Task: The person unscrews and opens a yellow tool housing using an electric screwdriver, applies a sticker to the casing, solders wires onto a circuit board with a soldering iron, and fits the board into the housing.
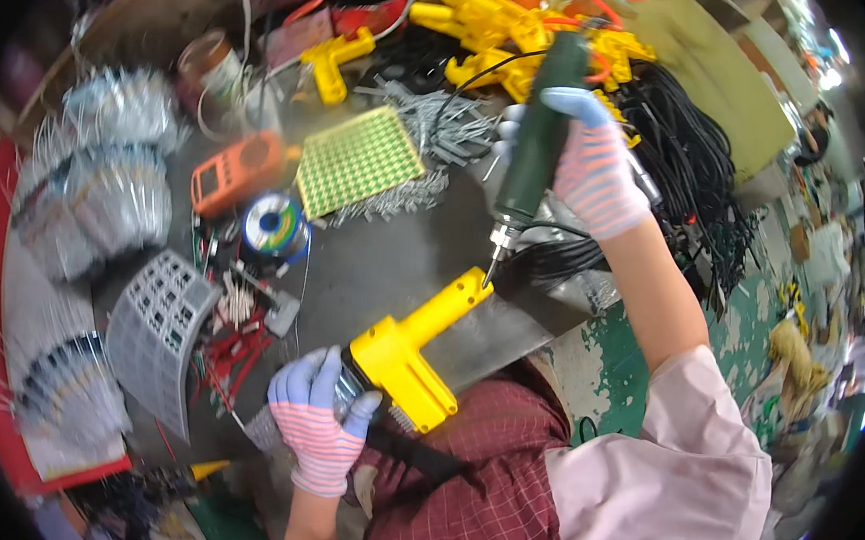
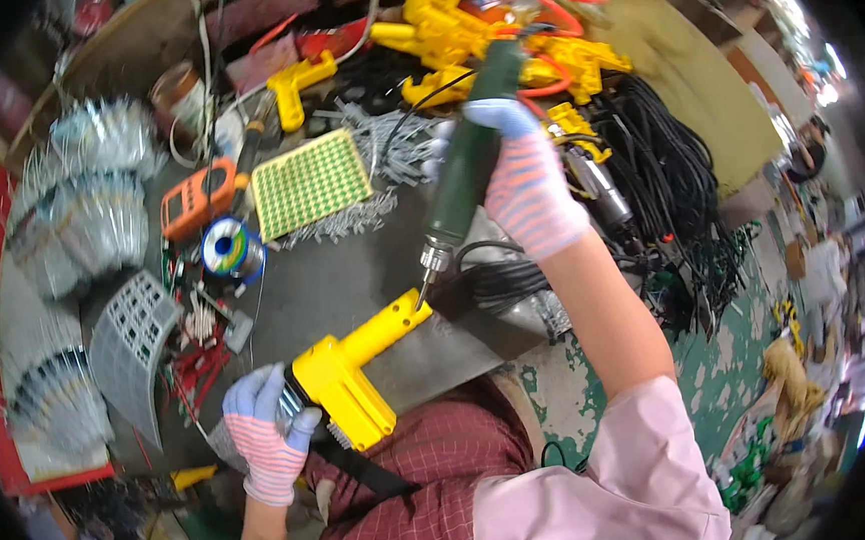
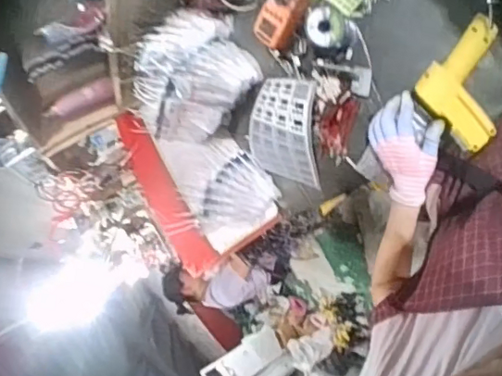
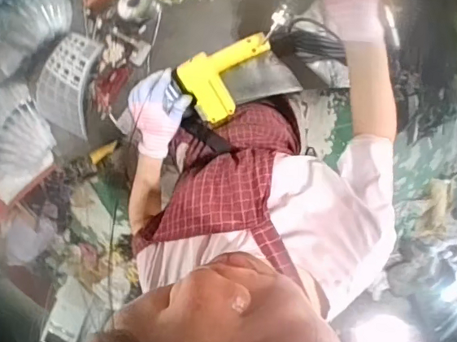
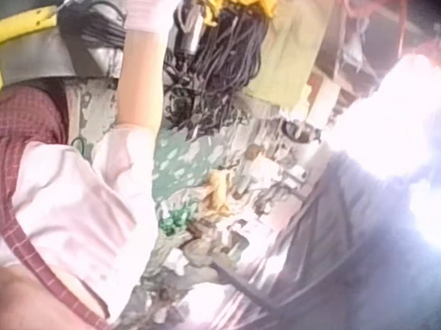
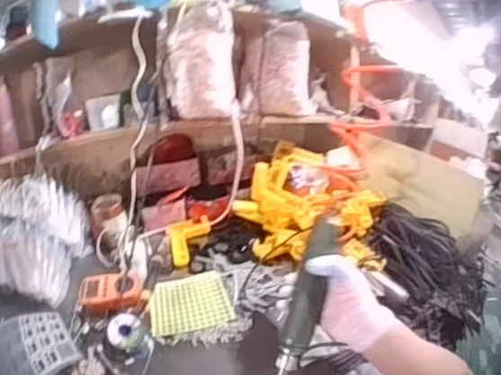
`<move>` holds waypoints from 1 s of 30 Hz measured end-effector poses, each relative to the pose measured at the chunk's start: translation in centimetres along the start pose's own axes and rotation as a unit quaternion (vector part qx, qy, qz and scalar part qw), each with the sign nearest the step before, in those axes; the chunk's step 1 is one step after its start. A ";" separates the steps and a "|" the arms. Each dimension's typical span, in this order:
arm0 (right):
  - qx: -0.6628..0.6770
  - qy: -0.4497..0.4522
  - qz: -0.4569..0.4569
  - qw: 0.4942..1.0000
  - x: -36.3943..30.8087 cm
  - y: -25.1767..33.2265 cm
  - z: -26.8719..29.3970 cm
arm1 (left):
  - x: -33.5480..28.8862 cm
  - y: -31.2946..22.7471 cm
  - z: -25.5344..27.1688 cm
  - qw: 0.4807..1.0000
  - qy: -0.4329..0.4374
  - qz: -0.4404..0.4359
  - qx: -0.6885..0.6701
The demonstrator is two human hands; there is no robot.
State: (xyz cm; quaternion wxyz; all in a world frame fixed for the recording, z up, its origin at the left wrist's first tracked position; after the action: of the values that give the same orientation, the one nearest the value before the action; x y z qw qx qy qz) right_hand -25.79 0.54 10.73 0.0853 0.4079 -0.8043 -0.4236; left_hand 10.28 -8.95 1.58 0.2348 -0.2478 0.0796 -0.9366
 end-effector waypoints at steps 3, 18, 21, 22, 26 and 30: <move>-0.204 0.036 -0.008 0.978 4.5 0.8 2.0 | 0.4 -0.2 -0.7 0.999 -0.010 -0.039 -0.016; -0.765 -0.170 0.210 0.584 0.1 7.8 13.1 | 0.1 0.5 -1.4 0.998 0.012 -0.045 -0.039; -0.797 -0.244 0.080 0.547 -2.8 10.6 18.1 | 1.7 -0.3 -0.4 0.997 0.019 -0.057 -0.038; -0.770 -0.197 0.010 0.607 -2.9 10.5 18.3 | 2.1 -0.7 0.0 0.996 0.019 -0.066 -0.053; -0.877 -0.132 0.047 0.459 -1.6 8.1 19.4 | 0.4 1.2 -1.8 0.996 0.016 -0.062 -0.066; -0.813 -0.092 0.023 0.575 -1.8 9.5 19.1 | 0.2 0.9 -1.7 0.997 0.015 -0.049 -0.056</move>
State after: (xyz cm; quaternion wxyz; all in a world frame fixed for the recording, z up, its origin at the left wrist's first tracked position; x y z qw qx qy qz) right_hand -39.38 16.50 6.29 0.3167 0.1076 -0.1352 -0.9326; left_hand 9.70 -9.78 -0.02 0.1728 -0.2499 0.1231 -0.9447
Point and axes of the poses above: each hand's wrist, its own x-axis towards the middle knuckle, its own z-axis out of the back of the hand, y = z × x, the point moved 1 cm from there along x, towards the middle knuckle, and after that the axes turned 3 degrees about x, right-handed, at the moved point
